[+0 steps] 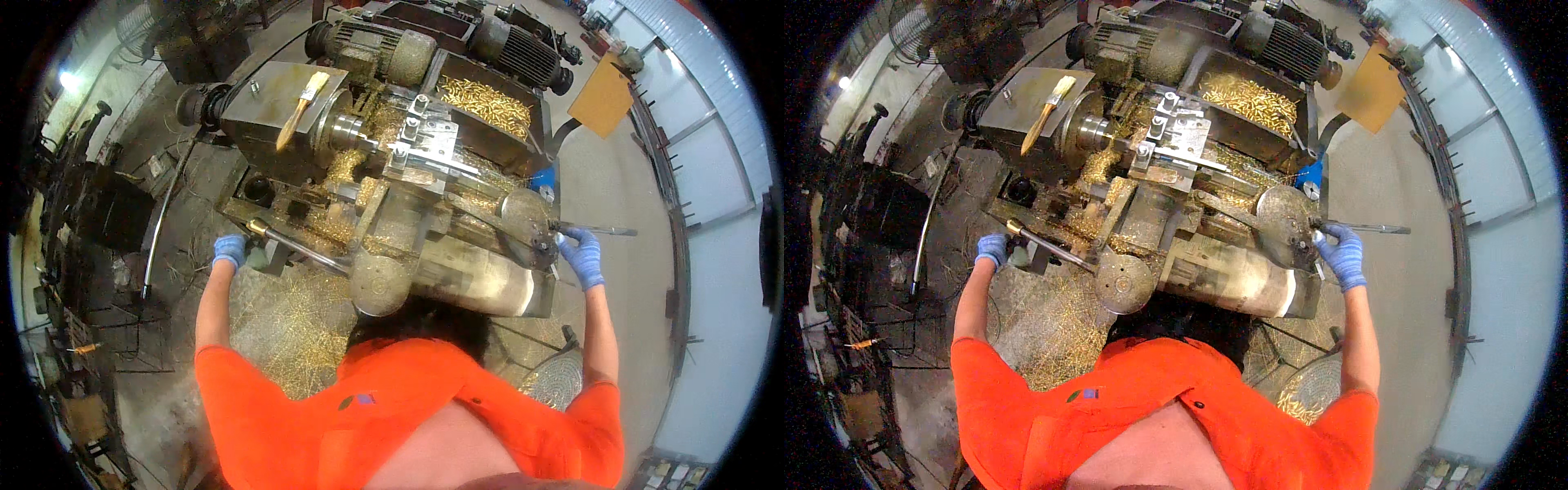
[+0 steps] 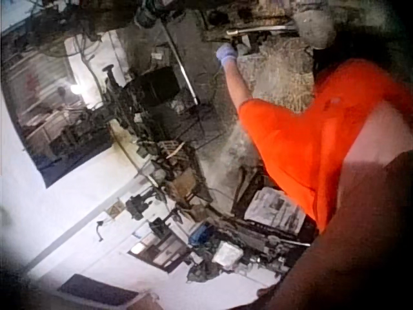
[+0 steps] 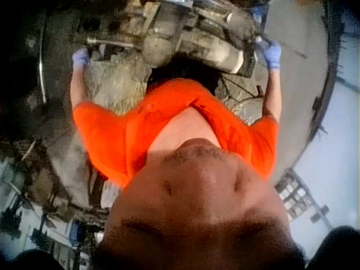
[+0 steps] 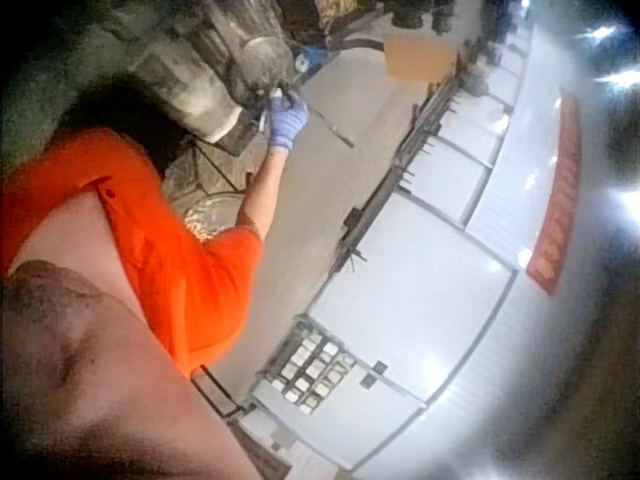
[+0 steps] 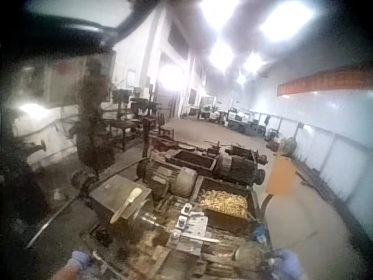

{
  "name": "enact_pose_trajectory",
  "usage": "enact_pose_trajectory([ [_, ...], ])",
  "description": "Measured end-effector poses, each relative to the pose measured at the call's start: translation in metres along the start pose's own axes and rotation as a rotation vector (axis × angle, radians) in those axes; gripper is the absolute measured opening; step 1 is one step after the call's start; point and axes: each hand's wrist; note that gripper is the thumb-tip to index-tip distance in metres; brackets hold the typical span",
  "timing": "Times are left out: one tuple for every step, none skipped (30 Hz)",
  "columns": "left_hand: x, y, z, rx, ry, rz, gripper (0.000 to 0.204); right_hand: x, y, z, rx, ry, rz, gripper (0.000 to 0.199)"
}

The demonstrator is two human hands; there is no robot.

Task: The person operates a metal lathe to machine small brass components. They load a brass rod into the chuck, engage the cutting tool, and remove the finished part after machining. The process is repeated multiple times, with finished parts collected in a nearby basket.

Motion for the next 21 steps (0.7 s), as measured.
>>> enact_pose_trajectory([
  [-0.006,-0.003,0.000,-0.047,-0.071,0.025,0.027,-0.003,0.004,0.023,0.084,0.011,0.018,0.028],
  [-0.020,-0.008,-0.001,-0.088,-0.143,0.046,0.027,-0.013,0.011,0.045,0.146,-0.145,-0.040,0.038],
  [-0.031,-0.018,0.000,-0.138,-0.225,0.061,0.028,-0.019,0.017,0.072,0.087,-0.252,-0.045,0.043],
  [-0.050,-0.022,-0.003,-0.166,-0.222,0.107,0.028,-0.025,0.020,0.103,0.025,-0.359,-0.043,0.048],
  [-0.072,-0.029,-0.005,-0.220,-0.312,0.093,0.026,-0.029,0.027,0.117,-0.049,-0.467,-0.049,0.054],
  [-0.068,-0.033,-0.015,-0.246,-0.610,0.271,0.023,-0.030,0.038,0.111,0.085,-0.559,-0.182,0.066],
  [-0.079,-0.026,-0.017,-0.240,-0.939,0.279,0.028,-0.033,0.046,0.116,0.079,-0.632,-0.214,0.067],
  [-0.108,-0.025,-0.001,-0.344,-1.194,0.359,0.027,-0.036,0.049,0.131,0.086,-0.712,-0.233,0.068],
  [-0.138,-0.026,0.009,-0.273,-1.078,0.395,0.026,-0.036,0.052,0.146,0.091,-0.786,-0.254,0.069],
  [-0.159,-0.028,0.020,-0.212,-0.953,0.428,0.026,-0.033,0.057,0.152,0.149,-0.769,-0.223,0.068],
  [-0.168,-0.030,0.034,-0.197,-1.209,0.293,0.030,-0.031,0.067,0.150,0.216,-0.762,-0.244,0.066],
  [-0.157,-0.029,0.055,-0.266,-0.918,0.350,0.033,-0.027,0.073,0.135,0.282,-0.750,-0.273,0.064],
  [-0.147,-0.026,0.069,-0.312,-0.617,0.391,0.037,-0.022,0.074,0.128,0.364,-0.736,-0.300,0.062],
  [-0.154,-0.031,0.069,-0.325,-0.677,0.382,0.035,-0.026,0.068,0.141,0.399,-0.725,-0.290,0.059],
  [-0.163,-0.041,0.069,-0.337,-0.737,0.379,0.033,-0.034,0.060,0.158,0.432,-0.711,-0.275,0.055],
  [-0.168,-0.050,0.069,-0.355,-0.798,0.372,0.031,-0.038,0.051,0.171,0.460,-0.699,-0.262,0.052],
  [-0.164,-0.053,0.066,-0.426,-0.783,0.397,0.030,-0.034,0.040,0.179,0.363,-0.712,-0.190,0.049],
  [-0.148,-0.050,0.062,-0.496,-0.769,0.421,0.029,-0.030,0.027,0.186,0.268,-0.726,-0.117,0.045],
  [-0.127,-0.046,0.061,-0.564,-0.762,0.433,0.027,-0.029,0.018,0.191,0.174,-0.749,-0.051,0.042],
  [-0.108,-0.028,0.051,-0.572,-0.861,0.470,0.026,-0.024,0.017,0.192,0.216,-0.725,-0.073,0.040],
  [-0.121,-0.017,0.052,-0.553,-0.873,0.517,0.030,-0.021,0.011,0.193,0.272,-0.707,-0.081,0.039],
])
Point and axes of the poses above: each hand's wrist, its own y-axis towards the middle knuckle, its own x-axis out of the palm, z = x × y, and after that the axes turned 12 degrees about y, right-handed
